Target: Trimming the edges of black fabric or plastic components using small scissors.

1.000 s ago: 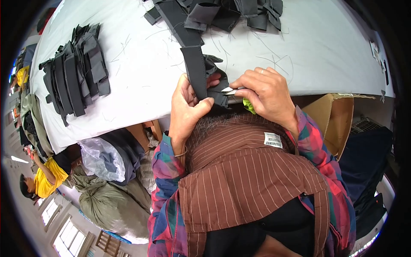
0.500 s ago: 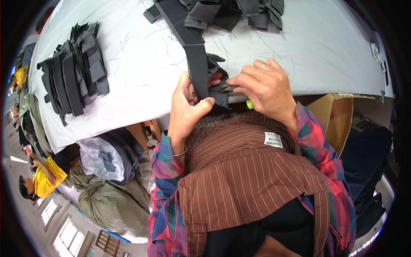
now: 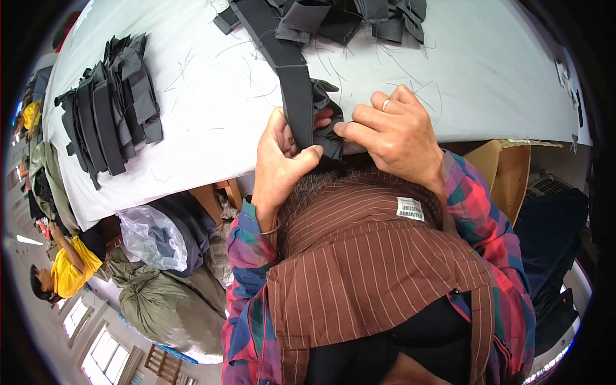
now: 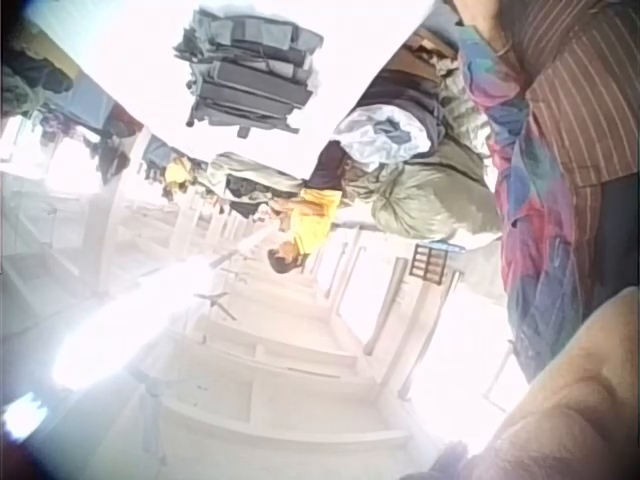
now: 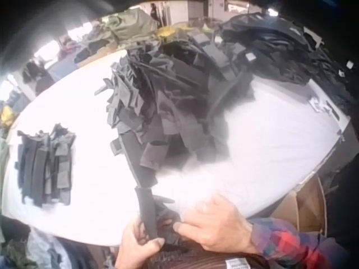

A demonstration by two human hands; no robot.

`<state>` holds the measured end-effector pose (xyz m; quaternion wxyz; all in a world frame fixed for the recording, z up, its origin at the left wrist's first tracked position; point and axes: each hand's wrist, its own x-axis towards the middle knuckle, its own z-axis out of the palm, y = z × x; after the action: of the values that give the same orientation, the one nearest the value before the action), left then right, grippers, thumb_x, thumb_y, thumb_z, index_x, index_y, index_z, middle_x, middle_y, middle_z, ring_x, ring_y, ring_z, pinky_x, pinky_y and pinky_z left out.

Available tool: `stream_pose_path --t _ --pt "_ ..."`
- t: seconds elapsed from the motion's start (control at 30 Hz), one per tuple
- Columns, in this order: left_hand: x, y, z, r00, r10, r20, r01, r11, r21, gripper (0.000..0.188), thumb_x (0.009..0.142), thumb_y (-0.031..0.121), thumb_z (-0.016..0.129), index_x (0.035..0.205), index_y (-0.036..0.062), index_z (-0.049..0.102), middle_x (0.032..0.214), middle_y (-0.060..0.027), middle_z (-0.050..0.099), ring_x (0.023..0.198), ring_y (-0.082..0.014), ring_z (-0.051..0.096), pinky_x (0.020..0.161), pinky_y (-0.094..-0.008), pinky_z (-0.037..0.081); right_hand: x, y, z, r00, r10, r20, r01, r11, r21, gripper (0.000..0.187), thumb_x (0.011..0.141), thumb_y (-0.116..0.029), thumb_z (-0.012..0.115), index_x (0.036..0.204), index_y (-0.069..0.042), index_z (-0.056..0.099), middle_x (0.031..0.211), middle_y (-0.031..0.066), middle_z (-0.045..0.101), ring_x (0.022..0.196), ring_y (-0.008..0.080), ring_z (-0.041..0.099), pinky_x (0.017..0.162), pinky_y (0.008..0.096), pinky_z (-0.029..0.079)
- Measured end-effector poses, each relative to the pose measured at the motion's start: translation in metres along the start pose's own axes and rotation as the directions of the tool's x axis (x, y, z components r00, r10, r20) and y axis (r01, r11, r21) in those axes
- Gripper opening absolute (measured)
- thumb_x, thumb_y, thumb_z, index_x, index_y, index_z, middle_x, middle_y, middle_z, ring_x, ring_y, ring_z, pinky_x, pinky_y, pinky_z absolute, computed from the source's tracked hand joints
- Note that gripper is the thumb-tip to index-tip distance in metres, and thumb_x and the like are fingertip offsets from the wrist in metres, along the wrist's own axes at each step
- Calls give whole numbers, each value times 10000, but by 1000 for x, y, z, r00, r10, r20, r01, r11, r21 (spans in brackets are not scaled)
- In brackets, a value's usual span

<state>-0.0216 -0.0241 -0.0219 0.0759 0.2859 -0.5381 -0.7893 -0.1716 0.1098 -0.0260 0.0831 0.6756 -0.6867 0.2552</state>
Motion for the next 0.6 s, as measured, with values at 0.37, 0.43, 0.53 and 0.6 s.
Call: stream_pose_path --t 0.37,0.43,0.53,0.6 --pt "0 -2 -2 999 30 11 -30 999 -23 455 726 -70 552 1166 -38 440 1202 -164 573 1137 -183 552 968 -293 444 -1 0 -1 999 8 41 -8 1000 1 162 681 -183 684 841 -164 685 683 -49 500 629 149 450 601 301 315" --pt "0 -2 -2 999 27 16 -27 999 -21 459 726 -67 553 1169 -39 440 1205 -165 572 1139 -184 551 971 -294 441 -3 4 1 993 44 108 -49 998 37 105 692 -154 656 793 -168 631 706 -46 520 730 142 542 624 307 352" --pt "0 -1 -2 1000 18 13 -18 1000 -22 466 725 -66 552 1176 -41 439 1209 -168 571 1139 -186 551 975 -295 438 -3 7 3 993 71 94 -82 990 115 115 696 -173 695 794 -176 634 707 -59 543 714 139 542 624 304 352" --pt "1 -2 -3 1000 23 20 -23 1000 -15 471 726 -69 548 1183 -43 436 1212 -170 569 1141 -188 550 980 -296 435 -4 8 4 992 79 100 -91 988 126 111 709 -186 703 796 -178 635 712 -62 553 709 139 543 625 305 352"
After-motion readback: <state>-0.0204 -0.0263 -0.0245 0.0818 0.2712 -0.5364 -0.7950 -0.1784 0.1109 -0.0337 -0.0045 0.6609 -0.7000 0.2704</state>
